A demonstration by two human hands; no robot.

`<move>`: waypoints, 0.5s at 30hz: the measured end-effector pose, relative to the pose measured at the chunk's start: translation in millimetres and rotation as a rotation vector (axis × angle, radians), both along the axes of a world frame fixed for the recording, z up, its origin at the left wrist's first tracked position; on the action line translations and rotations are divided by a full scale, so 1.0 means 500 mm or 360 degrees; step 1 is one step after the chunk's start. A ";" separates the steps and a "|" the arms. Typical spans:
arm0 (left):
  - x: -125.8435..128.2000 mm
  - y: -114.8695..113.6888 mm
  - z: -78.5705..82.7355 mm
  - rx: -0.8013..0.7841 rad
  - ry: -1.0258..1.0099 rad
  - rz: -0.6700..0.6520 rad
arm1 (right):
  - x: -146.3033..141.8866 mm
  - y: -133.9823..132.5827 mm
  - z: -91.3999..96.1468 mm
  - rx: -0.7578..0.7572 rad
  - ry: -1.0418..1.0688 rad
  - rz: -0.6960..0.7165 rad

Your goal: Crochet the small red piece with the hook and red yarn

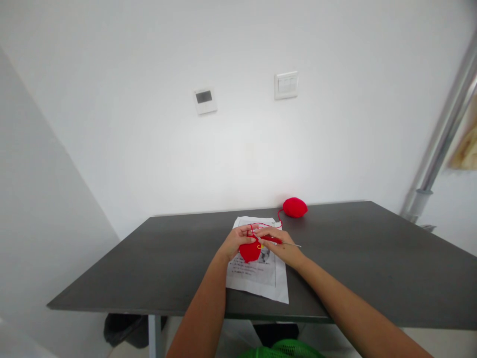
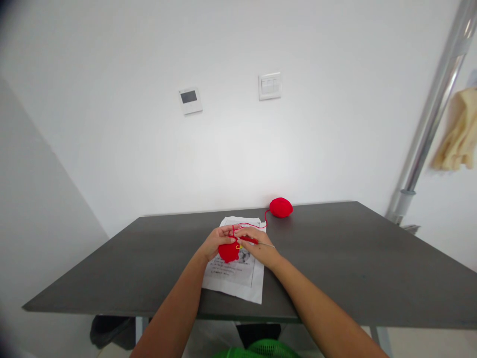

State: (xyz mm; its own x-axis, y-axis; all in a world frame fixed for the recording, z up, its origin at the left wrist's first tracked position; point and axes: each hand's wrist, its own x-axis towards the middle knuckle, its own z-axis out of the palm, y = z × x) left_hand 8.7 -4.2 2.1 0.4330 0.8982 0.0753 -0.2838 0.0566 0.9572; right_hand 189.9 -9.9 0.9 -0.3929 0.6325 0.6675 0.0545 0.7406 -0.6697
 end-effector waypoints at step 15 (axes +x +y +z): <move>0.000 0.007 -0.008 0.0101 0.0114 0.0236 | 0.007 0.005 0.003 -0.0149 0.0030 -0.0057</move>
State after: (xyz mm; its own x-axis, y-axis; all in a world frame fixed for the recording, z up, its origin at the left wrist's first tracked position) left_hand 8.8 -0.5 -2.0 0.3027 0.9470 0.1077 -0.2152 -0.0422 0.9757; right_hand 193.4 -7.2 2.3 -0.3568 0.7057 0.6121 0.0666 0.6728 -0.7369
